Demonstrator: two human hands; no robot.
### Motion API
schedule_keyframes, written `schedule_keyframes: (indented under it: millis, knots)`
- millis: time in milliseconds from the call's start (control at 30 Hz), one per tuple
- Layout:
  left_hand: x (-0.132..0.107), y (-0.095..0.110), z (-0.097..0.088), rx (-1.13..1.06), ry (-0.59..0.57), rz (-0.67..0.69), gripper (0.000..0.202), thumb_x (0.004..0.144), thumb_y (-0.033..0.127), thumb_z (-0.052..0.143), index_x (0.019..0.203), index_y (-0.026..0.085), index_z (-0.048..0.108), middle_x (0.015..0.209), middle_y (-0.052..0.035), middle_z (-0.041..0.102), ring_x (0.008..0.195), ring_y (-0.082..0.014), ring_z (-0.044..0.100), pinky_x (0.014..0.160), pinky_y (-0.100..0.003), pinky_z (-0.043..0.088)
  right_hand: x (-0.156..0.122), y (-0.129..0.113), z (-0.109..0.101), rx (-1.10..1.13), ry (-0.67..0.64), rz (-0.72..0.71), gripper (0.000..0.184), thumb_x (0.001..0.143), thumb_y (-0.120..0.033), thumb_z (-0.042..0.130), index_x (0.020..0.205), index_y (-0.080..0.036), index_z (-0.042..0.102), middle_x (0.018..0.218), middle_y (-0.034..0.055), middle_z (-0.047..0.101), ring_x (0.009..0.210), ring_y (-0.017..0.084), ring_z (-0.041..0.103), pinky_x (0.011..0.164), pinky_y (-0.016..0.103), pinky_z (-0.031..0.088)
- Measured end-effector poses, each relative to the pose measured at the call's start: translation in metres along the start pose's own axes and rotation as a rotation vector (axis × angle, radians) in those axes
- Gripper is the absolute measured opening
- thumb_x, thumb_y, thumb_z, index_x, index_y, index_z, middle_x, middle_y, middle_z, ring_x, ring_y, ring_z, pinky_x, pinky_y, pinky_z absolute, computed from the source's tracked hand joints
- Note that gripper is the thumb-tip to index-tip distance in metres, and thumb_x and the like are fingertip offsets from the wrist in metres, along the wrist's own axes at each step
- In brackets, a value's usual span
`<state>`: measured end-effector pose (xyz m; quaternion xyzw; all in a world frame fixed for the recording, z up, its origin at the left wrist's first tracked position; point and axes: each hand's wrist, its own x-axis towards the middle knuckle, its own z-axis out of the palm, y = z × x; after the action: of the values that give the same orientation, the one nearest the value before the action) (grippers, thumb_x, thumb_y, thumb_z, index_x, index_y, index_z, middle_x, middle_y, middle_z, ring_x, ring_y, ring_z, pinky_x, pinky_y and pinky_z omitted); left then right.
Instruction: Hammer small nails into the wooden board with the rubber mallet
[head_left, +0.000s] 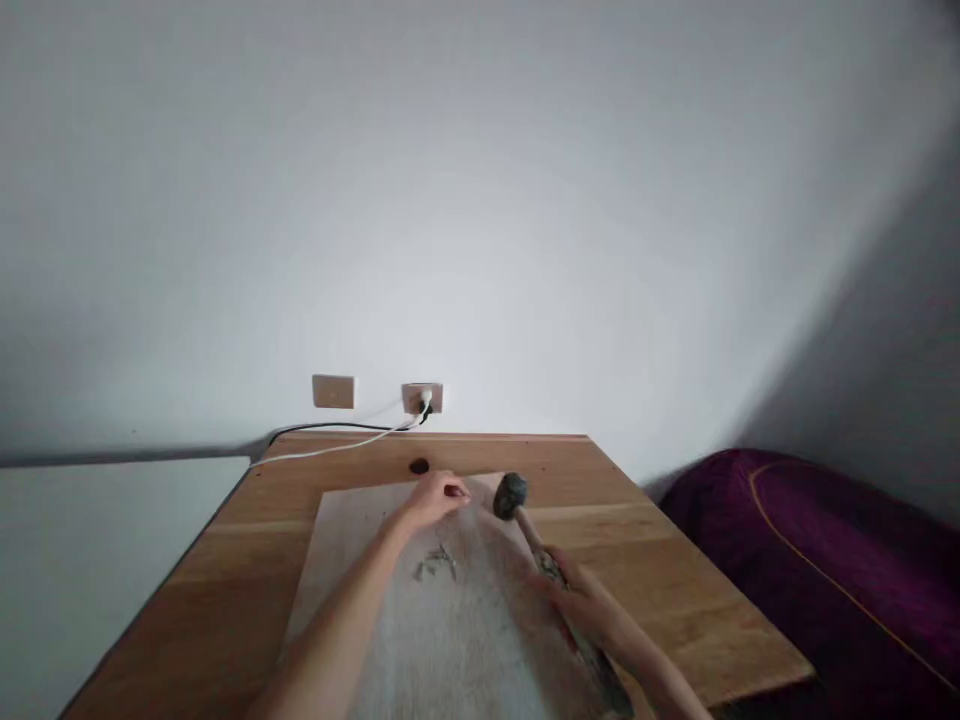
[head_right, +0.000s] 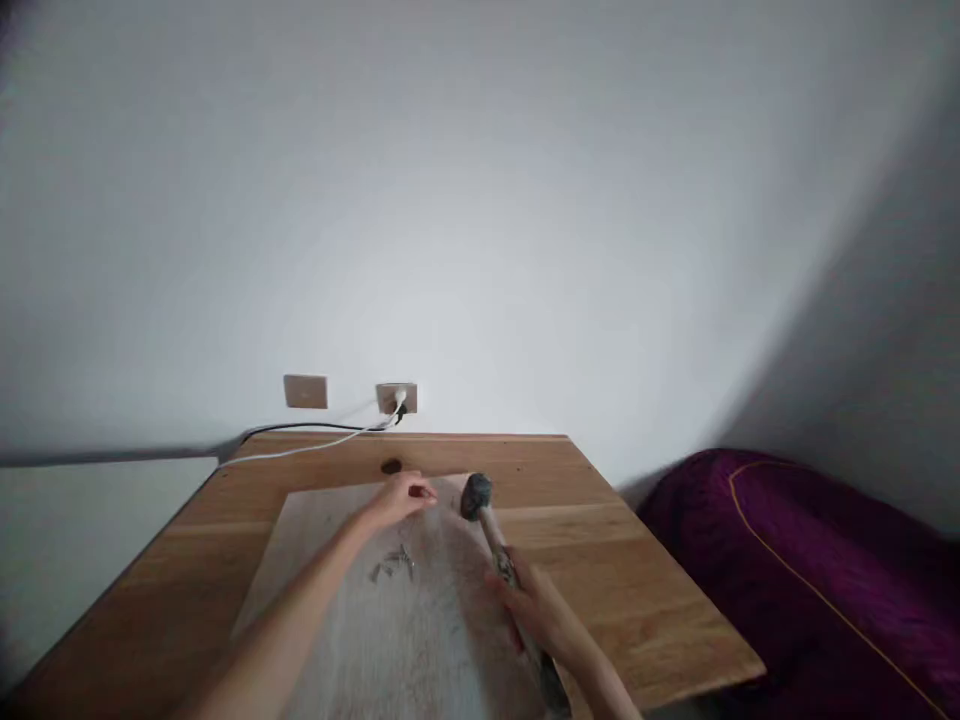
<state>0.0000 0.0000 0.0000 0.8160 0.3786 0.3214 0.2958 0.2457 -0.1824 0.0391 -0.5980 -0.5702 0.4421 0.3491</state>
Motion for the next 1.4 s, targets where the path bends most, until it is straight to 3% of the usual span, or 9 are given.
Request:
schedule_keyframes:
  millis: [233, 500, 600, 733, 833, 967, 1133, 1300, 1400]
  knots:
    - [-0.001, 0.004, 0.0, -0.005, -0.009, -0.009, 0.01, 0.08, 0.021, 0.074, 0.086, 0.016, 0.081, 0.081, -0.0042, 0.073, 0.074, -0.0165, 0.064, 0.072, -0.024, 0.045, -0.011, -0.006, 0.008, 0.515, -0.072, 0.298, 0.045, 0.076, -0.052, 0.073, 0.104, -0.021, 0.056, 0.06, -0.0098, 0.053, 0.034, 0.004, 0.04, 0.029, 0.016, 0.032]
    - [-0.001, 0.002, -0.001, 0.021, -0.005, 0.014, 0.012, 0.08, 0.024, 0.074, 0.084, 0.016, 0.081, 0.078, -0.0044, 0.072, 0.073, -0.0162, 0.063, 0.07, -0.025, 0.043, -0.023, 0.006, 0.005, 0.56, -0.074, 0.385, 0.036, 0.083, -0.048, 0.069, 0.102, -0.019, 0.06, 0.059, -0.0084, 0.053, 0.037, 0.003, 0.042, 0.032, 0.013, 0.031]
    - [-0.002, 0.004, -0.001, 0.034, 0.009, 0.003, 0.012, 0.079, 0.024, 0.073, 0.085, 0.016, 0.08, 0.076, -0.003, 0.071, 0.071, -0.0156, 0.062, 0.068, -0.024, 0.042, -0.022, 0.012, 0.002, 0.438, -0.079, 0.403, 0.034, 0.084, -0.051, 0.066, 0.096, -0.02, 0.058, 0.058, -0.009, 0.051, 0.037, 0.004, 0.044, 0.033, 0.014, 0.033]
    - [-0.004, 0.006, 0.0, 0.04, 0.015, -0.053, 0.021, 0.076, 0.032, 0.078, 0.09, 0.016, 0.078, 0.073, -0.0002, 0.069, 0.068, -0.0148, 0.06, 0.065, -0.024, 0.04, -0.01, 0.018, -0.005, -0.037, -0.065, 0.292, 0.035, 0.088, -0.058, 0.054, 0.085, -0.023, 0.048, 0.058, -0.0097, 0.049, 0.035, 0.005, 0.044, 0.031, 0.015, 0.035]
    - [-0.004, 0.006, 0.001, 0.042, 0.013, -0.053, 0.02, 0.077, 0.033, 0.078, 0.087, 0.016, 0.077, 0.074, -0.0003, 0.07, 0.068, -0.015, 0.06, 0.066, -0.024, 0.041, -0.001, 0.02, -0.012, -0.226, -0.065, 0.238, 0.03, 0.09, -0.054, 0.051, 0.09, -0.024, 0.047, 0.054, -0.0116, 0.046, 0.033, 0.007, 0.046, 0.028, 0.015, 0.032]
    - [-0.003, 0.004, 0.002, 0.04, 0.017, -0.006, 0.012, 0.079, 0.028, 0.076, 0.082, 0.017, 0.076, 0.076, -0.0012, 0.071, 0.071, -0.0151, 0.061, 0.067, -0.024, 0.042, 0.006, 0.015, -0.018, -0.321, -0.077, 0.209, 0.029, 0.092, -0.052, 0.052, 0.092, -0.023, 0.048, 0.058, -0.009, 0.05, 0.039, 0.011, 0.059, 0.03, 0.015, 0.037]
    - [-0.002, 0.003, 0.002, 0.037, 0.028, 0.019, 0.008, 0.08, 0.025, 0.076, 0.081, 0.018, 0.077, 0.076, -0.0012, 0.069, 0.07, -0.0144, 0.061, 0.067, -0.023, 0.042, 0.012, 0.008, -0.024, -0.382, -0.078, 0.134, 0.026, 0.093, -0.044, 0.055, 0.081, -0.023, 0.046, 0.075, 0.0009, 0.063, 0.063, 0.012, 0.067, 0.038, 0.012, 0.04]
    - [-0.001, 0.001, 0.003, 0.038, 0.028, 0.022, 0.005, 0.08, 0.023, 0.076, 0.08, 0.018, 0.077, 0.077, -0.001, 0.068, 0.07, -0.014, 0.061, 0.068, -0.023, 0.042, 0.015, 0.004, -0.024, -0.367, -0.128, 0.186, 0.02, 0.097, -0.042, 0.043, 0.085, -0.025, 0.039, 0.065, -0.0063, 0.059, 0.036, 0.007, 0.054, 0.031, 0.015, 0.035]
    - [-0.001, 0.0, 0.003, 0.035, 0.023, 0.018, 0.006, 0.08, 0.023, 0.076, 0.079, 0.017, 0.077, 0.077, -0.0014, 0.068, 0.07, -0.0142, 0.061, 0.068, -0.023, 0.043, 0.015, 0.001, -0.019, -0.374, -0.11, 0.191, 0.018, 0.095, -0.038, 0.044, 0.084, -0.025, 0.038, 0.064, -0.0084, 0.057, 0.032, 0.005, 0.05, 0.029, 0.013, 0.03]
